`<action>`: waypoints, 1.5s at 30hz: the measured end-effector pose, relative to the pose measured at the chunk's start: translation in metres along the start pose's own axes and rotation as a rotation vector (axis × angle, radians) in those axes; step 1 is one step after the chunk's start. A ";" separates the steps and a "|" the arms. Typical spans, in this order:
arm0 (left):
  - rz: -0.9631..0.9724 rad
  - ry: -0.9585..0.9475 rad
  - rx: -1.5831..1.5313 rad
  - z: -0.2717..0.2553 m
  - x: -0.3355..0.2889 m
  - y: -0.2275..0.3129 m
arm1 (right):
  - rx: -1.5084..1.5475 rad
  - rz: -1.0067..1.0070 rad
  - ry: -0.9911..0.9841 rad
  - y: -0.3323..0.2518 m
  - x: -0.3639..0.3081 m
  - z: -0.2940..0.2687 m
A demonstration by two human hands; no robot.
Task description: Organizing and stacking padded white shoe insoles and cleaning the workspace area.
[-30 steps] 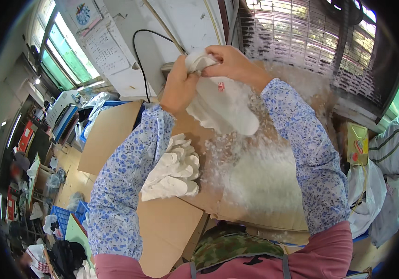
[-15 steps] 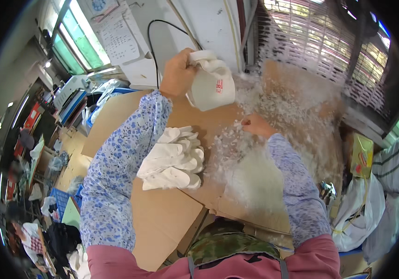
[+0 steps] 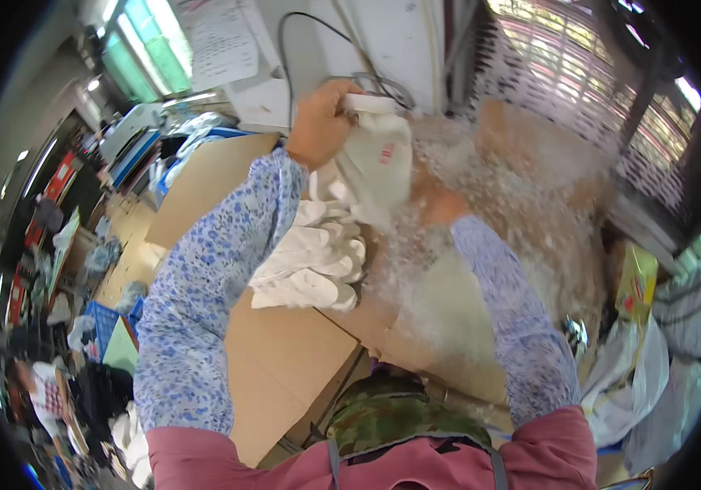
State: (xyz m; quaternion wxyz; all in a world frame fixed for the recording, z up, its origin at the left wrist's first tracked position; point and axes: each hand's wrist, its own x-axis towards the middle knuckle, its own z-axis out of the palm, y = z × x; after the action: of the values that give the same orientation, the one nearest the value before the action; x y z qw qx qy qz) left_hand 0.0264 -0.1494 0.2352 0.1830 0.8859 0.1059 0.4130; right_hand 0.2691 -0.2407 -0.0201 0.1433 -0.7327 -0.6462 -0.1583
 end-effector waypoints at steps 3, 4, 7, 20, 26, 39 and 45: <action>-0.177 0.052 0.040 -0.056 -0.033 -0.017 | 0.531 0.176 -0.641 -0.027 0.034 -0.043; -0.163 0.061 0.042 -0.057 -0.035 -0.020 | 0.636 0.143 -0.449 -0.021 0.039 -0.059; -0.440 -0.007 -0.068 -0.067 -0.055 -0.033 | 1.074 0.112 -0.082 -0.054 0.069 -0.173; -0.651 0.283 -0.855 -0.055 -0.078 -0.013 | 1.785 -0.018 -0.531 -0.164 0.047 -0.140; -0.874 0.374 -0.716 -0.086 -0.169 -0.073 | 1.710 0.104 -0.873 -0.196 0.009 -0.090; -1.236 0.697 -0.644 -0.105 -0.359 -0.174 | 1.283 -0.246 -0.968 -0.245 0.110 0.029; -1.238 0.663 -0.294 -0.082 -0.419 -0.194 | 0.624 -0.418 -0.912 -0.273 0.151 0.052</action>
State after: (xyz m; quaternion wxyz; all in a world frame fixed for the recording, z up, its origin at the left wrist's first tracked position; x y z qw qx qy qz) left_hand -0.3110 -0.0950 -0.0865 0.4592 0.4573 0.5822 0.4910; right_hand 0.0178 -0.0493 -0.0024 0.0257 -0.5071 -0.7892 0.3455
